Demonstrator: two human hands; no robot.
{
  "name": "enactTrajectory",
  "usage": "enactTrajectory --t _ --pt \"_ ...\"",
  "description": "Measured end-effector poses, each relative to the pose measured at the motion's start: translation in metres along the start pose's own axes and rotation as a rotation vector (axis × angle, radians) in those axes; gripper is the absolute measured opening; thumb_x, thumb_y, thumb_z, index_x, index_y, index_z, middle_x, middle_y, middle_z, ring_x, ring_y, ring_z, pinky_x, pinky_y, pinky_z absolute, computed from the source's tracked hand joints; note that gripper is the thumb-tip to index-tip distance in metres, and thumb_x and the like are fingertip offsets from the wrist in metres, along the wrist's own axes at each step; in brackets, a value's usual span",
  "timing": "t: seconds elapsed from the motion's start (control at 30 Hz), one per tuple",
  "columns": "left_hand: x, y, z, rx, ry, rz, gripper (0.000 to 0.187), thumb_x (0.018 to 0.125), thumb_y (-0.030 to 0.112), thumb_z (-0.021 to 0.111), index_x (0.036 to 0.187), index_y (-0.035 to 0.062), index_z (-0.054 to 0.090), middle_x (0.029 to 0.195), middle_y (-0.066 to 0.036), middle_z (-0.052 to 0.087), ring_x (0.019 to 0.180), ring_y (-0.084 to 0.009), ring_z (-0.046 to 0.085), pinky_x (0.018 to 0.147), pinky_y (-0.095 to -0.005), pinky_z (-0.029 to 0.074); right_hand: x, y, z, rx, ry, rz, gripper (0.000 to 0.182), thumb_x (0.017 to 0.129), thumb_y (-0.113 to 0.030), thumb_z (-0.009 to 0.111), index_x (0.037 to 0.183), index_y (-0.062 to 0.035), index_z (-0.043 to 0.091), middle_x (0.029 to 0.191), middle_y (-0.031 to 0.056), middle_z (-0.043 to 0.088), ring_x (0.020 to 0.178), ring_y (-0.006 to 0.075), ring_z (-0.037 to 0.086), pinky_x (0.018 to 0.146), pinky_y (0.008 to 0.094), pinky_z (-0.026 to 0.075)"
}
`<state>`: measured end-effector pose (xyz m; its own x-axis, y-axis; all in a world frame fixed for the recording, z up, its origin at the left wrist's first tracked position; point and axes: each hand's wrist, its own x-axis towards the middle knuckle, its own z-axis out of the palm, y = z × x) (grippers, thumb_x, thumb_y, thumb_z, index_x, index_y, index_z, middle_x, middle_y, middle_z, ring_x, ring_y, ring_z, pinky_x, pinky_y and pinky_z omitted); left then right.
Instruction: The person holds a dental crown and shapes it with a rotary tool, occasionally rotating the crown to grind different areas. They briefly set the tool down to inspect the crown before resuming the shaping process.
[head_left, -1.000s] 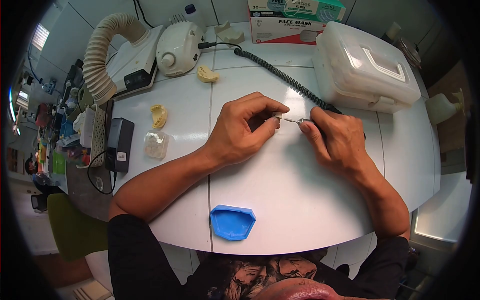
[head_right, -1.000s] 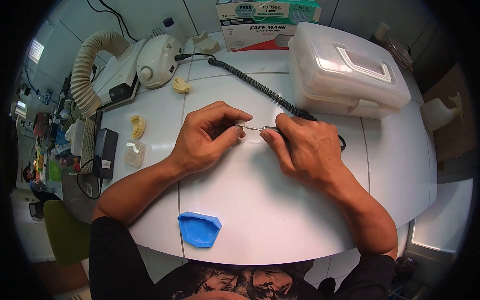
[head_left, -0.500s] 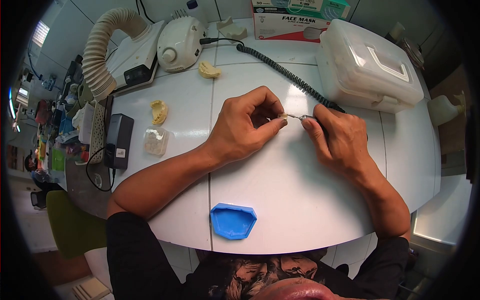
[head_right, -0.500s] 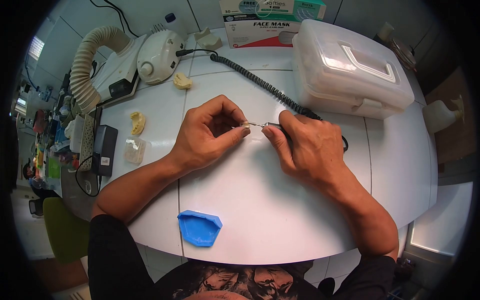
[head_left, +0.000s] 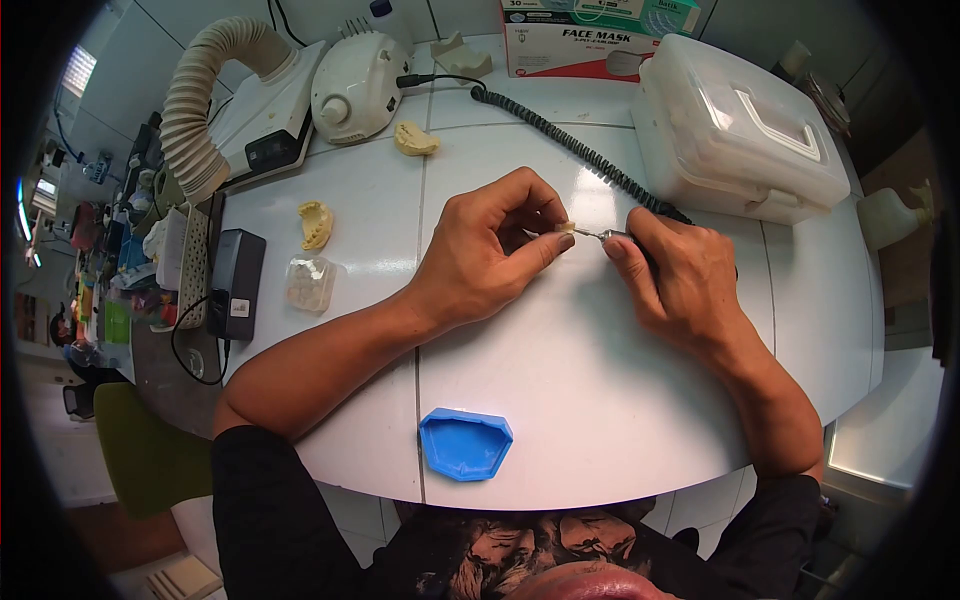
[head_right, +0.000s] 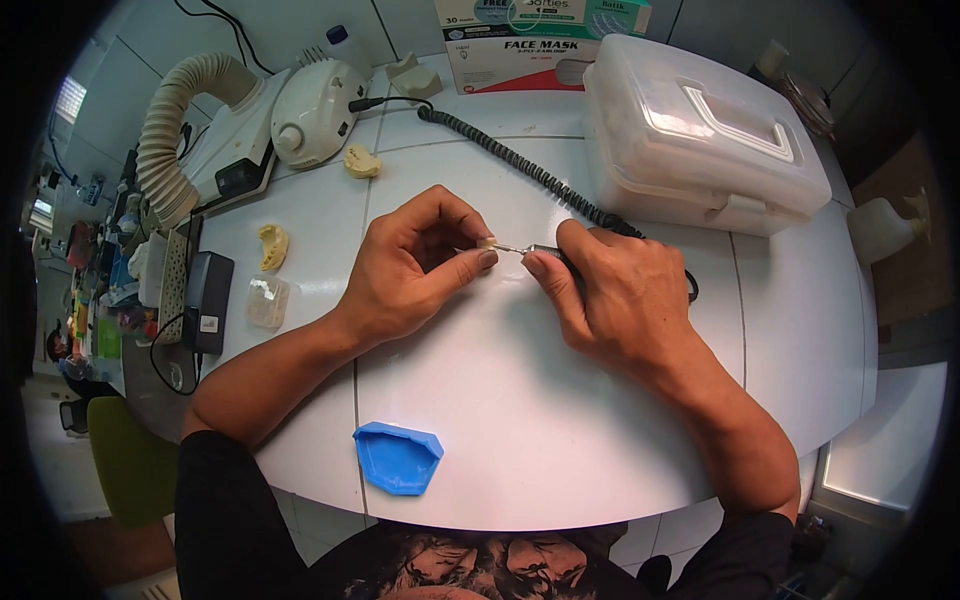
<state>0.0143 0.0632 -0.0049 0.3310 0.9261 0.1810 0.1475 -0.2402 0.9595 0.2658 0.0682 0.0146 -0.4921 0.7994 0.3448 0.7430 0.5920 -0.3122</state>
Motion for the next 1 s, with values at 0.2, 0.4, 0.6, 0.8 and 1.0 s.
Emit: enactTrajectory --t 0.2,0.4,0.6,0.8,1.0 --pt "0.000 0.004 -0.002 -0.011 -0.024 -0.037 0.019 0.101 0.002 0.078 0.112 0.0018 0.063 0.107 -0.005 0.071 0.100 -0.0104 0.071 0.093 -0.0280 0.059 0.000 0.001 -0.001 -0.004 -0.013 0.013 0.040 0.106 -0.038 0.068 0.081 -0.0069 0.061 0.065 0.0130 0.066 0.055 0.0388 0.065 0.053 0.0493 0.048" --pt "0.000 0.004 0.000 -0.001 -0.012 -0.013 0.020 0.101 0.002 0.077 0.114 0.0016 0.063 0.106 -0.005 0.072 0.100 -0.0107 0.071 0.093 -0.0282 0.059 0.001 0.000 -0.002 0.003 -0.010 0.009 0.041 0.107 -0.038 0.068 0.080 -0.0070 0.060 0.063 0.0125 0.065 0.055 0.0382 0.065 0.053 0.0491 0.048" --pt "0.000 0.003 -0.001 0.034 -0.032 -0.021 0.021 0.100 0.001 0.076 0.116 0.0011 0.064 0.106 -0.006 0.073 0.098 -0.0106 0.071 0.089 -0.0277 0.059 0.000 0.001 0.000 -0.031 0.005 -0.018 0.042 0.106 -0.038 0.068 0.079 -0.0067 0.060 0.063 0.0123 0.065 0.054 0.0376 0.064 0.052 0.0489 0.048" --pt "-0.001 0.006 0.000 0.035 -0.033 -0.040 0.019 0.100 0.000 0.075 0.115 0.0003 0.064 0.105 -0.006 0.073 0.098 -0.0109 0.072 0.089 -0.0275 0.059 0.000 -0.001 0.000 -0.013 -0.002 -0.006 0.042 0.107 -0.038 0.068 0.080 -0.0067 0.060 0.063 0.0122 0.065 0.054 0.0373 0.065 0.052 0.0488 0.048" --pt "-0.001 0.006 -0.001 0.073 -0.049 -0.055 0.018 0.101 -0.002 0.072 0.117 -0.0007 0.064 0.106 -0.006 0.072 0.100 -0.0117 0.073 0.092 -0.0282 0.059 -0.001 0.002 0.000 -0.030 0.001 -0.023 0.043 0.107 -0.040 0.067 0.081 -0.0067 0.061 0.063 0.0128 0.065 0.054 0.0387 0.065 0.052 0.0502 0.049"
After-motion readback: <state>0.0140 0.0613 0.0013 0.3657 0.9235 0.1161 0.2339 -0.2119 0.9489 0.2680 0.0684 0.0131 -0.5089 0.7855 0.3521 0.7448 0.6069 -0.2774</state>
